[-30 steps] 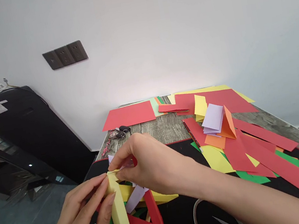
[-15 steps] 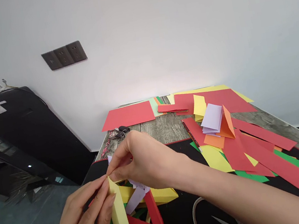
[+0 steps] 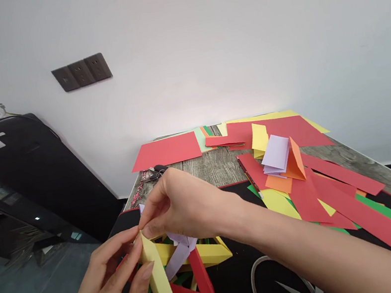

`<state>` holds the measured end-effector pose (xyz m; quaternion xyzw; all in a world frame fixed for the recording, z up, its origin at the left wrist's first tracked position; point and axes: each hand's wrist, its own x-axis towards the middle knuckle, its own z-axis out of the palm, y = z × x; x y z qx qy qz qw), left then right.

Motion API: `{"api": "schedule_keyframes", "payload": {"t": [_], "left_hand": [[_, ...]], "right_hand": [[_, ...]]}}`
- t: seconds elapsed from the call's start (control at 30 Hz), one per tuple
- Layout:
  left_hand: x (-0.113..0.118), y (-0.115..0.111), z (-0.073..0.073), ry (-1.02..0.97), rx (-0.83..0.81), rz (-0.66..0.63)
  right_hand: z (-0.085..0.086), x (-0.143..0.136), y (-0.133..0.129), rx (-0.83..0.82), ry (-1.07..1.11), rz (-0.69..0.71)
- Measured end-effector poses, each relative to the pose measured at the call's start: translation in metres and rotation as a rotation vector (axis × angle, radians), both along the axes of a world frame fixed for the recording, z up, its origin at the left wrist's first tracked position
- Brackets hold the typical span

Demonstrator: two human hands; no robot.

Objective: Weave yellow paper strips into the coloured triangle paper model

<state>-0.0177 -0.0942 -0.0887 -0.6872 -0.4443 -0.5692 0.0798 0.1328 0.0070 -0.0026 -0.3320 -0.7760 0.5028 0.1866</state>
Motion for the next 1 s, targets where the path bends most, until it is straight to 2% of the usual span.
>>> {"api": "schedule_keyframes", "payload": {"t": [0.2, 0.33, 0.53, 0.67, 0.87, 1.0], "left_hand": [[0.001, 0.006, 0.004, 0.018, 0.019, 0.023], [0.004, 0.008, 0.006, 0.030, 0.111, 0.070], [0.007, 0.004, 0.006, 0.050, 0.085, 0.158], [0.010, 0.000, 0.007, -0.009, 0.022, 0.158], [0.010, -0.006, 0.005, -0.083, -0.048, 0.180], [0.006, -0.011, 0.009, -0.121, -0.065, 0.166]], "right_hand": [[0.001, -0.003, -0.003, 0.064, -0.027, -0.013], [0.003, -0.005, -0.005, 0.068, -0.034, -0.033], [0.001, -0.002, -0.004, 0.058, -0.007, 0.010], [0.002, 0.002, -0.009, 0.111, -0.002, -0.003], [0.003, 0.016, -0.026, 0.258, 0.023, -0.114], [-0.005, 0.046, -0.040, 0.401, -0.004, -0.262]]}}
